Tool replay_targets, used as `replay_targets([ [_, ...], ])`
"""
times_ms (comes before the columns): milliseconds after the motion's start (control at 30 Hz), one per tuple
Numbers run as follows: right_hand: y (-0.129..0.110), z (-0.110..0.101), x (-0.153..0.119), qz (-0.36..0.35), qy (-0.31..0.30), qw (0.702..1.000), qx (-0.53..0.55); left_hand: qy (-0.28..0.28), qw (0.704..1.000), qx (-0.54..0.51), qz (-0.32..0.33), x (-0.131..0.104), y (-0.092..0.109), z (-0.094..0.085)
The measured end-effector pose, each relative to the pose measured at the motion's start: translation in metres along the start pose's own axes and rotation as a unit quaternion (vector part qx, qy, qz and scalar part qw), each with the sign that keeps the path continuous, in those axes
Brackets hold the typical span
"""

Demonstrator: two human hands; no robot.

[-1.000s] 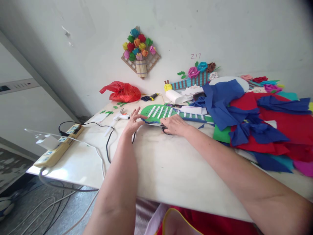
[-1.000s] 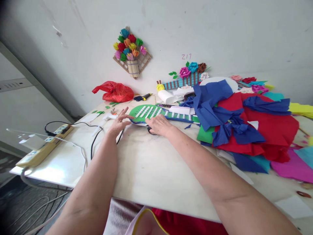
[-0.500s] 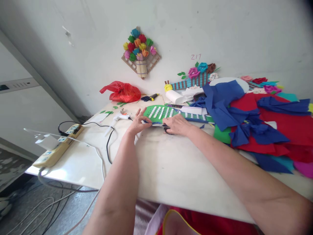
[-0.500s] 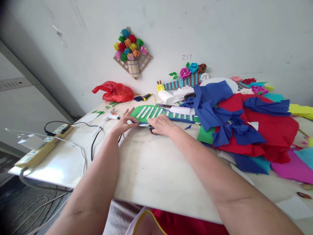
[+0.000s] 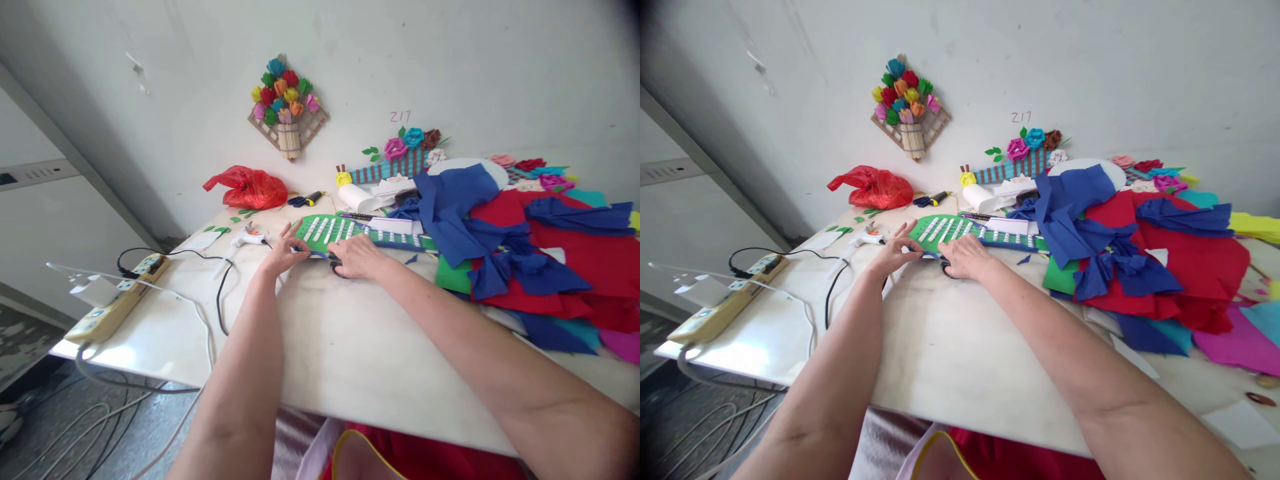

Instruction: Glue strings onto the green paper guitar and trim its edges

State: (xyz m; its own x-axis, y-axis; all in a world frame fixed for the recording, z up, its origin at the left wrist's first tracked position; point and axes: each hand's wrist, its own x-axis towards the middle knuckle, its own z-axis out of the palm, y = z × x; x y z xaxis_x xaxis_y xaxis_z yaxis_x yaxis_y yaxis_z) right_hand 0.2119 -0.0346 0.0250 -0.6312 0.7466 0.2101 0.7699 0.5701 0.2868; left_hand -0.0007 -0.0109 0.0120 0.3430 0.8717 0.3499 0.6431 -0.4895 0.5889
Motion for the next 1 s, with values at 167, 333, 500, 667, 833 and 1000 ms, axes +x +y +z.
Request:
replay_targets([
  [167,-0.0014,0.0014,0.0017,-0.004,0.001,1.0,0.002,0.008,1.0,0.0,0.007,-0.0001,-0.0006,0.0005],
  [333,-0.0019,0.0018,-0.0011,-0.015,0.011,1.0,0.004,0.017,1.0,0.006,0.001,-0.0006,-0.0014,0.0013],
  [500,-0.0032,0.001,-0.0018,-0.017,0.015,1.0,0.003,0.017,1.0,0.005,0.0,-0.0014,-0.0002,0.0009],
  [667,-0.0033,0.0019,-0.0008,-0.015,0.011,1.0,0.005,0.018,1.0,0.006,-0.006,-0.0015,0.0009,0.0008],
  [833,-0.0036,0.0018,-0.0015,-0.016,0.002,1.0,0.008,0.021,1.0,-0.01,-0.006,-0.002,0.0029,0.0002],
  [1000,-0.0071,-0.0026,-0.0013,-0.005,0.01,1.0,0.003,0.021,1.0,-0.014,-0.002,-0.0023,0.005,-0.0015],
])
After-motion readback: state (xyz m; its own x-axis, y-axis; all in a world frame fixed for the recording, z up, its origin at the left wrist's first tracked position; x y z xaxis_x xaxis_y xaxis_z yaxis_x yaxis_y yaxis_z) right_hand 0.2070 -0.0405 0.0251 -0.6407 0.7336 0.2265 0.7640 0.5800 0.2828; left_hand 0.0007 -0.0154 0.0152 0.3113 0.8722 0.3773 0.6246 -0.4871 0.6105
